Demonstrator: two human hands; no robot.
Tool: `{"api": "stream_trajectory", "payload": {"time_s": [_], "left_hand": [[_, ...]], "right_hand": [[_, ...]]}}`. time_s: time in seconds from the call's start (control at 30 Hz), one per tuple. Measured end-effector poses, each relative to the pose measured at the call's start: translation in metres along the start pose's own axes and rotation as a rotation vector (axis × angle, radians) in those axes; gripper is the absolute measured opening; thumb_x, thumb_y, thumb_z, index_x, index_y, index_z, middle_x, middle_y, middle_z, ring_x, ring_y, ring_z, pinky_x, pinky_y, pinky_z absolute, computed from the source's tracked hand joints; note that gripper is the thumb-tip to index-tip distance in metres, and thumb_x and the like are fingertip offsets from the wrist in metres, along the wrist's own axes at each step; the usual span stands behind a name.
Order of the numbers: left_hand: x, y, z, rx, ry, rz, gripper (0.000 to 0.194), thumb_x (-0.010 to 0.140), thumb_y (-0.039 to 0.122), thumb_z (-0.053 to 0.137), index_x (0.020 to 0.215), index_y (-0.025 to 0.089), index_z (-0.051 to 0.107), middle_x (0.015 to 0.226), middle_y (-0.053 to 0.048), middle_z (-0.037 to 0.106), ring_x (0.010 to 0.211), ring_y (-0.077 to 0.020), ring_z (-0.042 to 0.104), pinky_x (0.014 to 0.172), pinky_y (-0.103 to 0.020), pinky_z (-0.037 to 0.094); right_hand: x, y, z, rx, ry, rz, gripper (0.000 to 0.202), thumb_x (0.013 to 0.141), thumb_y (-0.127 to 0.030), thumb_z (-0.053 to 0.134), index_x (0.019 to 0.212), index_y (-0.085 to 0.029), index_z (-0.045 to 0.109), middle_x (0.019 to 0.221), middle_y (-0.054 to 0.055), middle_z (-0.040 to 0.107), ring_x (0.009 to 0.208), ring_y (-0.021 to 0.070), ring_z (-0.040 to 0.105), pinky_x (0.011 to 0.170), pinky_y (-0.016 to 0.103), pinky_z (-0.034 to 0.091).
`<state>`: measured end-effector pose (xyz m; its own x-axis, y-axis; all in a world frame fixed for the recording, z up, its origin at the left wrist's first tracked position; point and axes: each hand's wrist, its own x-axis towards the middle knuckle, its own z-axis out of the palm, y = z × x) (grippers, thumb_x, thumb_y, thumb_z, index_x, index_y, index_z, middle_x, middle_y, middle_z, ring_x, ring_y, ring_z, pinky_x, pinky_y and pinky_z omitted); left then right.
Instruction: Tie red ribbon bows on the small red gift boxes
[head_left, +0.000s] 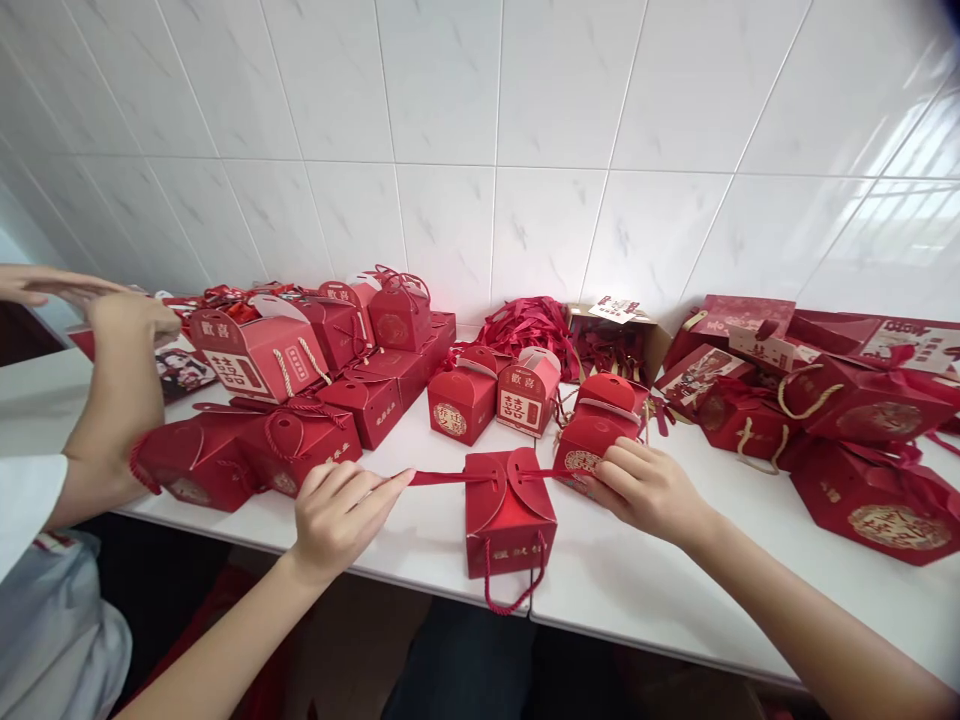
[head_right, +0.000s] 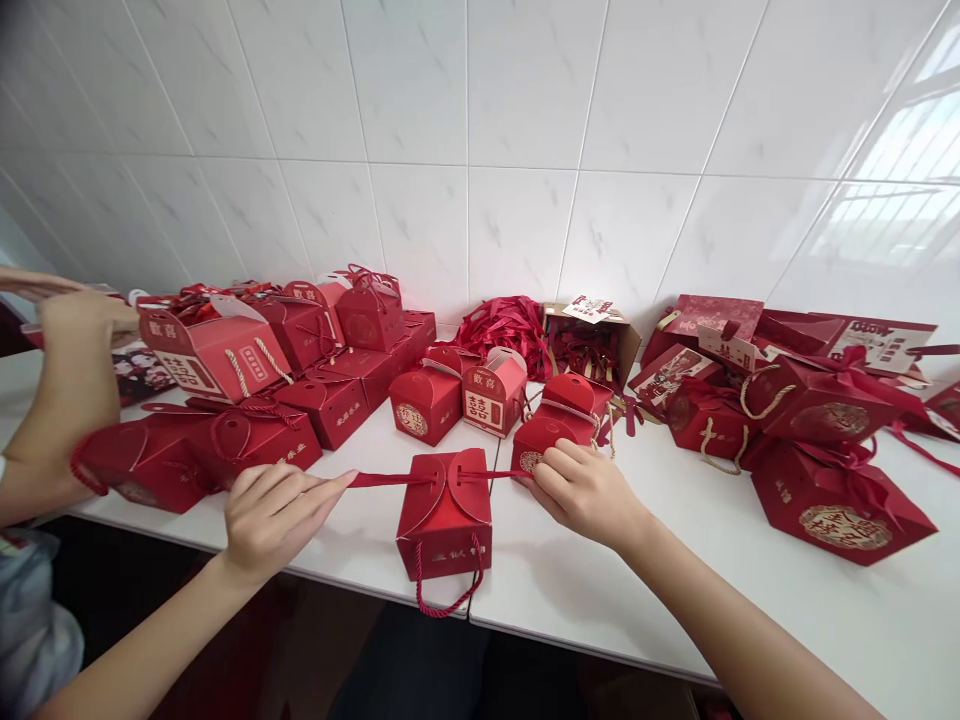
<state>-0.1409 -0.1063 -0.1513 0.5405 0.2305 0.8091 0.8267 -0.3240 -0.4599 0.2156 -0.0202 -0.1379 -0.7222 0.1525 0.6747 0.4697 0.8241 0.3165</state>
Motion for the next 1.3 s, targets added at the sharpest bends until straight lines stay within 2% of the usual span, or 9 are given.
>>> {"api": "stream_trajectory", "payload": {"time_s": [0.13, 0.33, 0.6, 0.77, 0.9, 1.0, 1.13, 1.23, 1.3], "left_hand": [[0.006, -0.007, 0.003, 0.031, 0.042, -0.021, 0.025, 0.072, 0.004, 0.066, 0.062, 0.021, 0.051, 0.052, 0.003, 0.052, 0.056, -0.0146, 0.048, 0.061, -0.030, 0.035], [0.000, -0.003, 0.012, 0.007, -0.080, 0.003, 0.027, 0.077, -0.002, 0.052, 0.060, 0.019, 0.050, 0.059, 0.000, 0.054, 0.061, -0.0155, 0.050, 0.063, -0.030, 0.036], [-0.008, 0.016, 0.013, -0.226, -0.389, 0.056, 0.027, 0.088, 0.007, 0.044, 0.075, 0.021, 0.063, 0.059, 0.002, 0.059, 0.052, -0.0128, 0.051, 0.058, -0.025, 0.035], [0.000, 0.026, -0.002, -0.665, -0.722, -0.533, 0.043, 0.083, 0.032, 0.061, 0.126, 0.032, 0.059, 0.050, 0.005, 0.058, 0.047, -0.0160, 0.054, 0.054, -0.023, 0.036], [0.011, 0.038, -0.008, -0.959, -0.917, -0.840, 0.049, 0.086, 0.039, 0.055, 0.135, 0.030, 0.051, 0.050, 0.006, 0.053, 0.049, -0.0160, 0.052, 0.052, -0.021, 0.035], [0.023, 0.042, -0.006, -1.130, -0.803, -1.078, 0.034, 0.082, 0.039, 0.060, 0.113, 0.026, 0.067, 0.066, 0.001, 0.063, 0.063, -0.0176, 0.059, 0.059, -0.021, 0.041], [0.038, 0.041, -0.003, -1.395, -0.635, -1.391, 0.026, 0.078, 0.040, 0.066, 0.095, 0.022, 0.069, 0.076, -0.001, 0.063, 0.064, -0.0147, 0.057, 0.062, -0.023, 0.046], [0.046, 0.043, 0.002, -1.644, -0.313, -1.618, 0.024, 0.082, 0.039, 0.064, 0.095, 0.020, 0.067, 0.084, -0.003, 0.063, 0.073, -0.0147, 0.060, 0.065, -0.023, 0.049], [0.051, 0.048, 0.005, -1.793, -0.042, -1.774, 0.021, 0.085, 0.035, 0.060, 0.097, 0.020, 0.067, 0.087, -0.004, 0.064, 0.077, -0.0147, 0.062, 0.065, -0.024, 0.050]], "right_hand": [[0.004, 0.001, -0.004, 0.218, -0.021, 0.127, 0.029, 0.088, -0.018, 0.052, 0.060, -0.019, 0.043, 0.057, -0.001, 0.042, 0.055, 0.0125, 0.035, 0.053, 0.027, 0.028], [0.009, -0.005, -0.009, 0.850, -0.471, 0.712, 0.040, 0.090, -0.041, 0.047, 0.059, -0.021, 0.032, 0.055, -0.005, 0.032, 0.050, 0.0090, 0.029, 0.046, 0.023, 0.025], [0.000, -0.018, -0.011, 0.371, -0.643, 0.735, 0.013, 0.084, -0.023, 0.048, 0.078, -0.022, 0.036, 0.060, -0.003, 0.050, 0.052, 0.0139, 0.045, 0.049, 0.024, 0.029], [-0.007, -0.028, -0.016, 0.172, -0.411, 0.593, 0.021, 0.089, -0.024, 0.043, 0.068, -0.020, 0.045, 0.072, 0.008, 0.057, 0.063, 0.0197, 0.055, 0.057, 0.030, 0.040], [-0.003, -0.044, -0.016, 0.549, -0.555, 0.537, 0.036, 0.094, -0.026, 0.040, 0.060, -0.019, 0.051, 0.056, 0.002, 0.055, 0.048, 0.0128, 0.049, 0.047, 0.024, 0.036], [-0.004, -0.054, -0.008, 0.750, -0.616, 0.512, 0.023, 0.093, -0.020, 0.040, 0.090, -0.021, 0.063, 0.071, 0.004, 0.066, 0.059, 0.0146, 0.058, 0.053, 0.023, 0.042], [-0.018, -0.064, 0.010, 0.912, -0.571, 0.632, 0.048, 0.089, -0.018, 0.046, 0.136, -0.022, 0.043, 0.090, 0.009, 0.068, 0.070, 0.0175, 0.061, 0.064, 0.028, 0.046], [-0.022, -0.072, 0.022, 1.190, -0.323, 0.972, 0.066, 0.086, -0.026, 0.054, 0.145, -0.024, 0.026, 0.094, 0.006, 0.064, 0.060, 0.0135, 0.053, 0.057, 0.028, 0.045], [-0.018, -0.078, 0.027, 1.444, -0.034, 1.181, 0.066, 0.081, -0.030, 0.062, 0.140, -0.029, 0.033, 0.118, 0.008, 0.058, 0.068, 0.0122, 0.055, 0.060, 0.027, 0.047]]}}
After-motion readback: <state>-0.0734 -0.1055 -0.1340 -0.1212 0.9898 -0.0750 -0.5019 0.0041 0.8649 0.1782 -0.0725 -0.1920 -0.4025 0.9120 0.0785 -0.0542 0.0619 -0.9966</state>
